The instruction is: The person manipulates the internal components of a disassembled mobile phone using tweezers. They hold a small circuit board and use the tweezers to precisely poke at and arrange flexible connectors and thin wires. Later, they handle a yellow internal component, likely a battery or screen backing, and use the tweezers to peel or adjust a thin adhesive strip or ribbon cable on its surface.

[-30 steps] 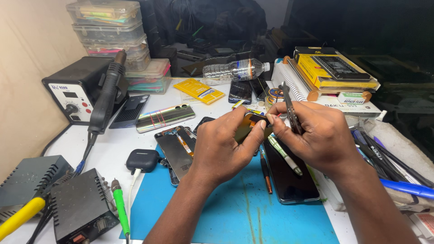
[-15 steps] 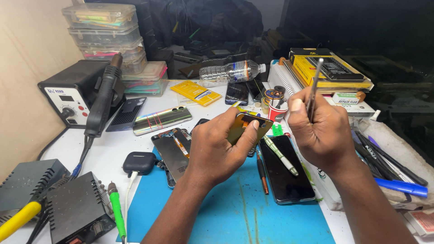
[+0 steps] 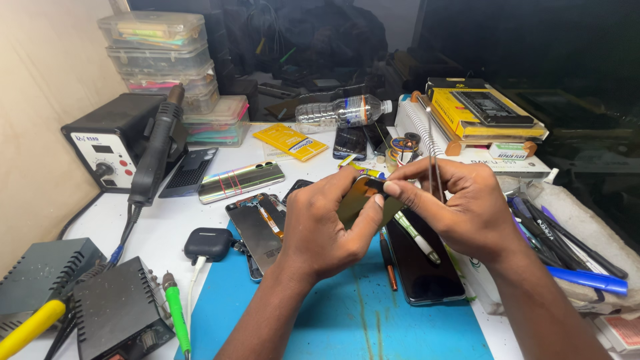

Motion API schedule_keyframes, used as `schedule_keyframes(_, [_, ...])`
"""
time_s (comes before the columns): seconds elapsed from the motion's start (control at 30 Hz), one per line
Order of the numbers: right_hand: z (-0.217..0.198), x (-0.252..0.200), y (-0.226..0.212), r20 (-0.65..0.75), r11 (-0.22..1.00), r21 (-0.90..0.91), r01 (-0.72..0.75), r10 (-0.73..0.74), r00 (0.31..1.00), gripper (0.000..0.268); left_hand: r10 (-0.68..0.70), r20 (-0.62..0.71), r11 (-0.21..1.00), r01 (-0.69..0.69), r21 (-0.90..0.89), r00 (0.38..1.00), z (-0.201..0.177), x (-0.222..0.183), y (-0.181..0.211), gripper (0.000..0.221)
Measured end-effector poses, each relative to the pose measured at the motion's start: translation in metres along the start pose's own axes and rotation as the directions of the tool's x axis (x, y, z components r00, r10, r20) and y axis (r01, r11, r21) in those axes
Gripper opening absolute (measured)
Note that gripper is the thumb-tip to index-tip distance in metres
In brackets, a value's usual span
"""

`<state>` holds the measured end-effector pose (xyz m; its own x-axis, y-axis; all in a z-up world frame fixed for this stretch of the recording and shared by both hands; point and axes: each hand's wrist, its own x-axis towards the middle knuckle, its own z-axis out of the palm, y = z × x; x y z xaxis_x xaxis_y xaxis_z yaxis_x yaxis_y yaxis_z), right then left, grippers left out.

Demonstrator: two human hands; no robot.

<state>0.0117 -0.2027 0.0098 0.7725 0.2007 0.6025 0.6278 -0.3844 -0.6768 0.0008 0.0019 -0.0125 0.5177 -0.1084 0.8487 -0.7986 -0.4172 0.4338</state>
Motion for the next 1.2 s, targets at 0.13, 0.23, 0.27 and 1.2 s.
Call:
schedule_keyframes(0.13, [-0.006, 0.000, 0.006, -0.245, 0.996, -0.036, 0.086, -0.093, 0.965, 0.016, -0.239, 0.037, 0.971, 0.238, 0.029, 0.970, 0.003, 0.002, -0.006, 0.044])
schedule_keyframes(0.23, [-0.006, 0.002, 0.005, -0.479, 0.982, 0.006, 0.188, -0.163, 0.863, 0.018, -0.263, -0.133, 0.964, 0.256, -0.065, 0.956, 0.012, 0.001, -0.023, 0.067])
schedule_keyframes(0.27, [-0.005, 0.004, 0.005, -0.550, 0.969, 0.021, 0.245, -0.193, 0.812, 0.019, -0.336, -0.151, 0.930, 0.303, -0.206, 0.930, 0.014, 0.002, -0.032, 0.077])
schedule_keyframes(1.2, [0.043, -0.009, 0.000, -0.048, 0.898, 0.393, -0.200, 0.237, 0.970, 0.021, -0.600, 0.193, 0.155, 0.349, -0.924, 0.776, 0.002, 0.015, -0.017, 0.051])
